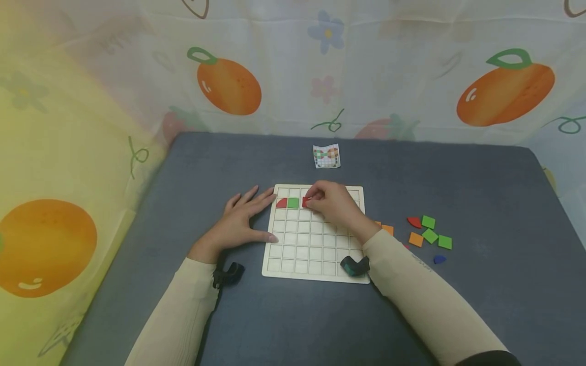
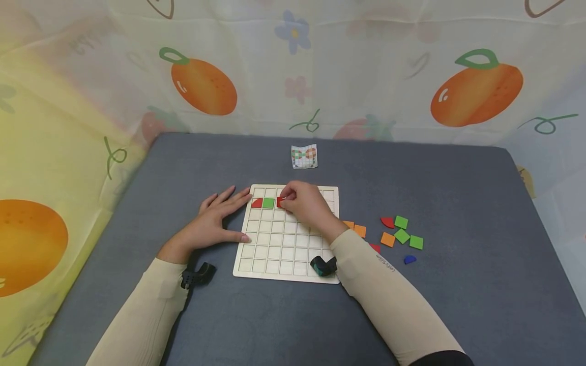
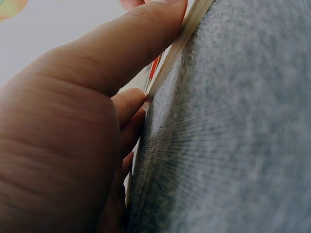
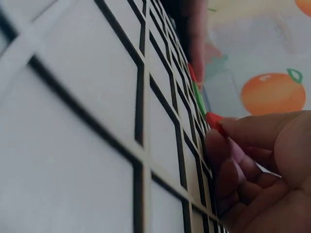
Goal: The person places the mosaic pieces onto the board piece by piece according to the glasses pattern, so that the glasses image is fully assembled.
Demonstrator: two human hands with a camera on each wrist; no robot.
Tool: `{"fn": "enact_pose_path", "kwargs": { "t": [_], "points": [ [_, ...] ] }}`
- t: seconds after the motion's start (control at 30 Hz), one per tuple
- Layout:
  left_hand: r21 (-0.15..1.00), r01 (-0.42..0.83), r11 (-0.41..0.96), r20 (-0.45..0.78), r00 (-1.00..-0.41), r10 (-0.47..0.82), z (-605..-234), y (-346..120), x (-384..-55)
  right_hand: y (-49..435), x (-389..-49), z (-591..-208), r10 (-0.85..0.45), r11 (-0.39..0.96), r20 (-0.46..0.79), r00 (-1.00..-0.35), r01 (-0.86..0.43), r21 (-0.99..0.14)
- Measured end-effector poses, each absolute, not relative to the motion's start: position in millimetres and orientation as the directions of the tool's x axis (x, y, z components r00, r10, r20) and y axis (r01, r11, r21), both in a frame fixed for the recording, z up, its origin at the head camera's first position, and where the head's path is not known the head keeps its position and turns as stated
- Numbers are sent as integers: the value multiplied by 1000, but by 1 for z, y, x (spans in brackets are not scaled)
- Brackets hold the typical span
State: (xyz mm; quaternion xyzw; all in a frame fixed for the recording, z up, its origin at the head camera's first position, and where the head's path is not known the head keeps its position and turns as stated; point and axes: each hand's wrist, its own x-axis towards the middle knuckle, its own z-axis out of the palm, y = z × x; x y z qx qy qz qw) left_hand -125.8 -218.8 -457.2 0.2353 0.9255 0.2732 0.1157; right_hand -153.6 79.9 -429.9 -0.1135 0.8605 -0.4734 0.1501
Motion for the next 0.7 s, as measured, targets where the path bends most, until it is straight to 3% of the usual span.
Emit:
{"fn": "enact_pose_path", "kwargs": {
  "t": [0.27,0.7],
  "points": [
    [569,374,732,-85,-859,505,-455,-218,-125,73,-156,-430,-330,590,-170,-929,-62,-805],
    [567,369,737,-81,-865,495,-459,-219,-127,75,-154,-431,-385,560,-145,-911,-106,-821]
  ]
}}
